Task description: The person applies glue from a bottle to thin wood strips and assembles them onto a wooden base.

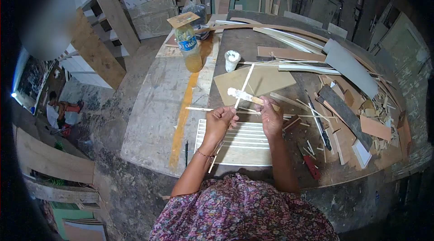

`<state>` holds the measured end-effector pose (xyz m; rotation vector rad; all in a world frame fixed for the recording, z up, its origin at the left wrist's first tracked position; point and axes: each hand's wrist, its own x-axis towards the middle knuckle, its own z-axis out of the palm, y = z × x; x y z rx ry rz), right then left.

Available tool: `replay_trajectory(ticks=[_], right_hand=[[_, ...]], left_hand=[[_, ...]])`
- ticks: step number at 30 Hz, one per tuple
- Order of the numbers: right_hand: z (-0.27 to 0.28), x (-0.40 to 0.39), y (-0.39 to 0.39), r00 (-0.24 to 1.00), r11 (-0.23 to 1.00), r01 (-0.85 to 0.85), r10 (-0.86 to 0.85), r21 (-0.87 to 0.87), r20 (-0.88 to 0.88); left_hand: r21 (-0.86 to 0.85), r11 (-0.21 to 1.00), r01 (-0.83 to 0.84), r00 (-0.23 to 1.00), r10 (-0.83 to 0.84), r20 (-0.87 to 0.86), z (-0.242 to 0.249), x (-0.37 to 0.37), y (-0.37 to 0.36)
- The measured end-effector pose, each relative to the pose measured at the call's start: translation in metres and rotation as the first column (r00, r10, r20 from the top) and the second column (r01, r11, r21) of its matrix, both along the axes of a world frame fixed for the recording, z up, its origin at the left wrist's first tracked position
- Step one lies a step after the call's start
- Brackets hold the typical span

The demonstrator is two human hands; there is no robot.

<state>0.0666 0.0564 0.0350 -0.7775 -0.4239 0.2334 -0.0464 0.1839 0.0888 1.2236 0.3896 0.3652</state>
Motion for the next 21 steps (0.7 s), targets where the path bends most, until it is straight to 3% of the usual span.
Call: replay_trajectory(ticks=[7, 16, 19, 21], right_hand=[[-0.008, 0.001, -0.003, 0.995, 0.995, 0.011, -0.001, 0.098, -0.098], [0.009, -0.001, -0.011, 0.977, 0.974, 0.211, -0.206, -0.085, 0.06], [0.009, 0.002, -0.013, 0.976, 0.974, 0.218, -0.216, -0.065, 0.028], [0.015, -0.005, -0.013, 0.96, 0.954, 0.26, -0.238, -0.152, 0.145]], left_hand=[[-0.102, 0.995, 0.003, 1.0, -0.001, 0.017, -0.003, -0.002, 0.004], [-0.078, 0.996, -0.032, 0.998, 0.036, 0.049, -0.008, -0.001, 0.007], [-0.053, 0.997, -0.049, 0.997, 0.052, 0.056, -0.007, -0.003, 0.008], [-0.039, 0.998, -0.049, 0.997, 0.051, 0.057, -0.009, -0.002, 0.009]])
